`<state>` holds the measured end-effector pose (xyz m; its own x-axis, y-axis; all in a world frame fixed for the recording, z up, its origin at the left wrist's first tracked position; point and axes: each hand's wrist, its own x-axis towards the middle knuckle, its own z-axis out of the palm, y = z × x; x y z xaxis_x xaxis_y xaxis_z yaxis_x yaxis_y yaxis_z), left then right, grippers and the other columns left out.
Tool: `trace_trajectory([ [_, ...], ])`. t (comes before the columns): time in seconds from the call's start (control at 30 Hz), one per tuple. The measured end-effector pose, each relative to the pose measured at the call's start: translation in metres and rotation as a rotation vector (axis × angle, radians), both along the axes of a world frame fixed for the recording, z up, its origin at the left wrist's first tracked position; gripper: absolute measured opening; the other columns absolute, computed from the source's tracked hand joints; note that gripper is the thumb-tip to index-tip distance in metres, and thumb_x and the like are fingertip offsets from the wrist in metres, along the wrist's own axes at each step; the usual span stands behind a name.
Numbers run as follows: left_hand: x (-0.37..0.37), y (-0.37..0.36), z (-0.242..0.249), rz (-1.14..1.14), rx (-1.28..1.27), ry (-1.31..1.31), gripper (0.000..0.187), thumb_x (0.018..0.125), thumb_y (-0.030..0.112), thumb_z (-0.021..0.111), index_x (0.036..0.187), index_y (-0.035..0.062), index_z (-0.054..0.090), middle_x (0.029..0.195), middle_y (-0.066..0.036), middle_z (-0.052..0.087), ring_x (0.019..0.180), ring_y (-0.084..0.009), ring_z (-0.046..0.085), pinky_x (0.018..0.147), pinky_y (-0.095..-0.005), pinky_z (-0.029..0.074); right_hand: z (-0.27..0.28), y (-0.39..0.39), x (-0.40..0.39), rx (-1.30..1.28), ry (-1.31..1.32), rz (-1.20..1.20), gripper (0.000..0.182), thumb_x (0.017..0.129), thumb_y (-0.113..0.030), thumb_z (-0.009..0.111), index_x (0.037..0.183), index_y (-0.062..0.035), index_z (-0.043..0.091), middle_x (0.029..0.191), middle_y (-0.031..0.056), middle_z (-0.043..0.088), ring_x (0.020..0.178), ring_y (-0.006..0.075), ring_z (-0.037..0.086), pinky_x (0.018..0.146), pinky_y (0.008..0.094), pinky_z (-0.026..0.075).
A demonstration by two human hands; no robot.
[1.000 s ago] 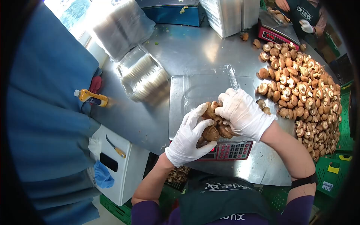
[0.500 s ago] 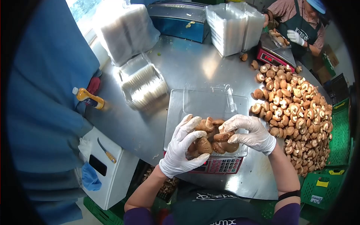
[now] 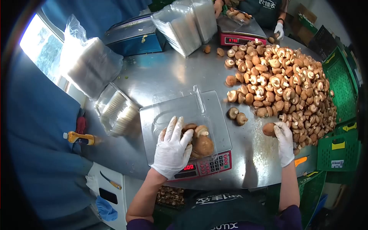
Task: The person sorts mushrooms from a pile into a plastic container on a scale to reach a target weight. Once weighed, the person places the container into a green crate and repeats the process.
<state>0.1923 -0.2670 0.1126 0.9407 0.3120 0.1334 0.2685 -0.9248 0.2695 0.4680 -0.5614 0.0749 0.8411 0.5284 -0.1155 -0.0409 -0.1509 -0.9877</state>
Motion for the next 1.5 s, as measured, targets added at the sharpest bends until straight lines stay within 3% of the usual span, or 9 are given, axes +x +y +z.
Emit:
trace_trajectory([
  [0.2, -0.005, 0.012, 0.016, 0.013, -0.452, -0.191, 0.071, 0.088, 0.006, 0.064, 0.154, 0.0048, 0.035, 0.153, -0.034, 0.035, 0.144, -0.0500, 0.033, 0.118, -0.0489, 0.031, -0.011, -0.016, -0.046, 0.022, 0.152, -0.125, 0.016, 0.102, -0.019, 0.063, 0.105, -0.0039, 0.064, 0.098, 0.0003, 0.061, 0.091, 0.0099, 0.056, 0.086, 0.0268, 0.047],
  [0.4, -0.050, 0.039, 0.053, 0.472, -0.475, -0.615, 0.055, 0.095, -0.002, 0.057, 0.148, -0.0016, 0.044, 0.145, -0.016, 0.053, 0.137, -0.0253, 0.049, 0.116, -0.0383, 0.035, 0.040, 0.059, -0.145, -0.058, 0.168, 0.811, 0.020, 0.095, -0.018, 0.069, 0.111, -0.0070, 0.072, 0.103, 0.0096, 0.073, 0.104, 0.0209, 0.068, 0.093, 0.0328, 0.053],
  [0.47, -0.072, 0.043, 0.063, 0.536, -0.477, -0.660, 0.056, 0.095, 0.002, 0.061, 0.149, 0.0009, 0.045, 0.147, -0.013, 0.053, 0.138, -0.0230, 0.048, 0.116, -0.0368, 0.034, 0.026, 0.076, -0.177, 0.025, -0.146, 1.246, 0.048, 0.098, -0.035, 0.064, 0.140, -0.0119, 0.057, 0.134, 0.0195, 0.060, 0.112, 0.0396, 0.065, 0.100, 0.0417, 0.052],
  [0.57, -0.113, 0.045, 0.083, 0.669, -0.299, -0.645, 0.050, 0.098, 0.005, 0.060, 0.147, 0.0036, 0.050, 0.145, -0.010, 0.055, 0.132, -0.0188, 0.051, 0.112, -0.0338, 0.035, 0.029, 0.083, -0.186, -0.174, -0.220, 1.472, 0.053, 0.098, -0.040, 0.062, 0.142, -0.0113, 0.053, 0.143, 0.0189, 0.054, 0.123, 0.0383, 0.060, 0.102, 0.0434, 0.050],
  [0.77, -0.158, 0.037, 0.090, 0.829, -0.364, -0.794, 0.035, 0.101, 0.007, 0.059, 0.136, 0.0005, 0.058, 0.128, -0.007, 0.063, 0.117, -0.0144, 0.059, 0.104, -0.0292, 0.044, 0.009, 0.057, -0.140, -0.253, 0.031, 1.258, 0.041, 0.095, -0.023, 0.068, 0.134, -0.0082, 0.062, 0.126, 0.0150, 0.068, 0.116, 0.0299, 0.066, 0.098, 0.0364, 0.053],
  [0.93, -0.098, 0.025, 0.052, 0.598, -0.327, -0.544, 0.029, 0.099, 0.003, 0.060, 0.127, 0.0009, 0.064, 0.111, -0.004, 0.068, 0.102, -0.0100, 0.062, 0.091, -0.0262, 0.050, 0.018, 0.048, -0.122, -0.314, 0.293, 1.039, 0.036, 0.095, -0.006, 0.065, 0.131, -0.0018, 0.064, 0.119, 0.0109, 0.070, 0.109, 0.0172, 0.067, 0.095, 0.0304, 0.053],
  [1.03, -0.046, 0.011, 0.033, 0.470, -0.231, -0.350, 0.037, 0.088, 0.018, 0.072, 0.123, 0.0074, 0.065, 0.101, -0.014, 0.067, 0.097, -0.0332, 0.062, 0.088, -0.0429, 0.050, 0.020, 0.045, -0.117, -0.286, 0.294, 0.967, 0.032, 0.097, -0.005, 0.064, 0.129, -0.0003, 0.065, 0.116, 0.0100, 0.071, 0.107, 0.0161, 0.067, 0.094, 0.0307, 0.053],
  [1.17, -0.009, 0.011, -0.012, 0.273, -0.107, -0.264, 0.050, 0.082, 0.020, 0.076, 0.128, 0.0109, 0.060, 0.110, -0.012, 0.065, 0.108, -0.0358, 0.057, 0.097, -0.0455, 0.042, 0.020, 0.041, -0.112, -0.243, 0.219, 0.910, 0.030, 0.098, -0.008, 0.064, 0.127, -0.0030, 0.066, 0.115, 0.0106, 0.073, 0.106, 0.0155, 0.069, 0.093, 0.0300, 0.054],
  [1.5, -0.029, -0.021, 0.019, 0.085, 0.207, -0.136, 0.053, 0.071, -0.004, 0.066, 0.122, 0.0080, 0.068, 0.124, -0.014, 0.054, 0.109, -0.0329, 0.056, 0.091, -0.0424, 0.046, -0.036, 0.015, -0.052, -0.210, 0.265, 0.397, 0.024, 0.102, -0.010, 0.059, 0.124, -0.0040, 0.066, 0.108, 0.0010, 0.070, 0.099, 0.0077, 0.063, 0.090, 0.0257, 0.052],
])
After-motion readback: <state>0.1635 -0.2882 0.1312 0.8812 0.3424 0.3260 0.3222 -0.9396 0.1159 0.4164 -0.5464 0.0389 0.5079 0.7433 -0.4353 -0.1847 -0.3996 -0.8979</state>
